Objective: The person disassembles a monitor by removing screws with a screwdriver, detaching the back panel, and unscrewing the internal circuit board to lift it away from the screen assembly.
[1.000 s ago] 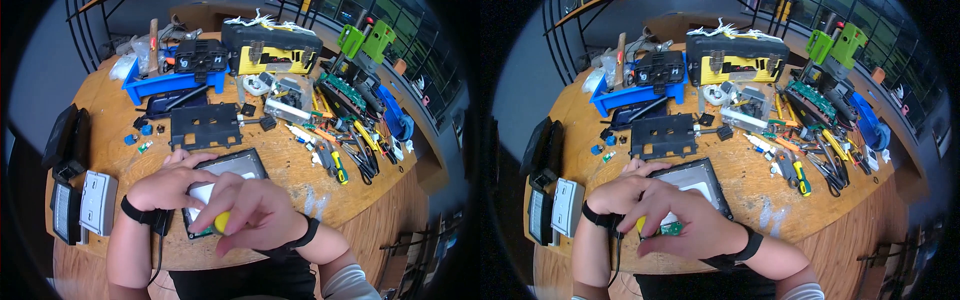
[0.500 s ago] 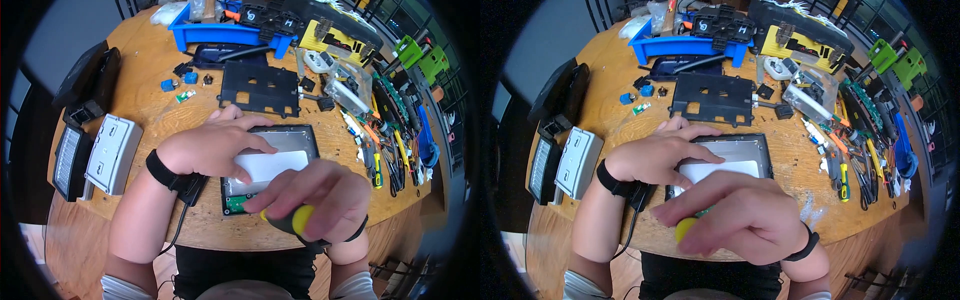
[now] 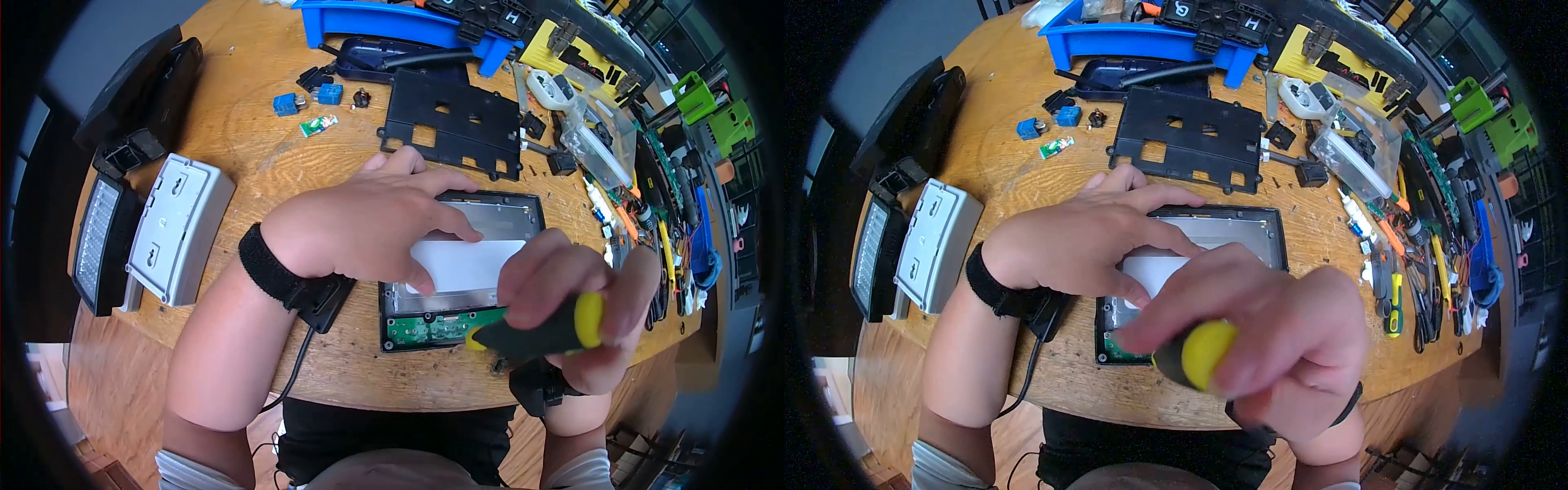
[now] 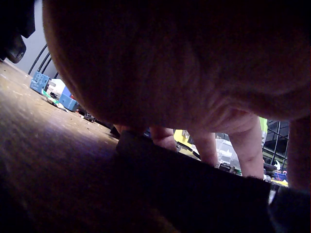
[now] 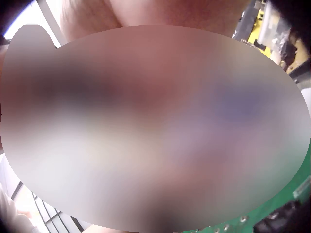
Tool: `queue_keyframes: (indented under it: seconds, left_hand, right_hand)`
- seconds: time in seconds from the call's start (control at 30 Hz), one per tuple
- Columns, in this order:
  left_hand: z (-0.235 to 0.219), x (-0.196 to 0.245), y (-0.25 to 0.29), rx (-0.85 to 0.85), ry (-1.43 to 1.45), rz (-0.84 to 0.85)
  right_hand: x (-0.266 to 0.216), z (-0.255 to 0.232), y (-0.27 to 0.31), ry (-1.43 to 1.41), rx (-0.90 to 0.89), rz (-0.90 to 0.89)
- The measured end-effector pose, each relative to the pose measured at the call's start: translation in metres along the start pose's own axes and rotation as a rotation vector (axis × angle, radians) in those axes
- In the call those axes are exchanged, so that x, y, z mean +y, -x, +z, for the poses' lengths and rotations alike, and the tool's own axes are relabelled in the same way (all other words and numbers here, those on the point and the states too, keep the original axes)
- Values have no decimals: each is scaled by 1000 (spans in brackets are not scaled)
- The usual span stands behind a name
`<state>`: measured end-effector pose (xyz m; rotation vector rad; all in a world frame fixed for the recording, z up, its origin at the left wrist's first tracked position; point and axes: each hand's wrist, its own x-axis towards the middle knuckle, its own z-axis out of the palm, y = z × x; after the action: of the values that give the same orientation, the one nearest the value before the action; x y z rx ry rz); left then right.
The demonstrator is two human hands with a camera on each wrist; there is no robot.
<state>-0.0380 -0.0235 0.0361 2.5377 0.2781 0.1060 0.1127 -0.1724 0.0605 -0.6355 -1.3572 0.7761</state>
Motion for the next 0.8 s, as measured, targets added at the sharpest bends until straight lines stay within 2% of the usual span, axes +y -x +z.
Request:
queue_keyframes:
  seconds: [0.1,0.17,0.2,0.27,0.3,0.4,0.43,0.53,0.6,0.67,0.7,0.73,0.8]
  left_hand:
    - [1,-1,0,4,6,9]
    - [2,-2,0,17,1,22]
    - [3,-3,0,21,-9,23]
    - [2,-1,0,25,-19,27]
    - [1,0,0,7,-16,6]
    - [4,-2,0,16,-16,5]
    - [5,-3,0,43,-17,23]
    - [2,0,0,9,-10,16]
    - [4,-1,0,23,-20,19]
    - [5,-2,0,37,-29,24]
    - [5,-3,0,37,-31,24]
    - [5,-2,0,38,-34,26]
    - [1,1,-1,14,-23,9]
  right_hand:
    - [-1,0,1,-21,86,15]
    - [-7,-14,2,47,15,150]
    - [-8,-13,2,47,15,150]
    - [-13,-10,2,23,140,298]
    - [-14,-14,1,-47,121,326]
    - [-10,-14,0,-130,180,332]
    - [-8,-17,0,-129,180,331]
    - [-9,-30,-8,-217,123,162]
    - [-16,-39,-9,-231,227,60]
    - [-25,-63,-10,-201,256,25]
    - [-27,-75,-11,-9,123,14]
    - [-34,-84,-11,235,65,97]
    - [-38,-83,-9,755,-209,252]
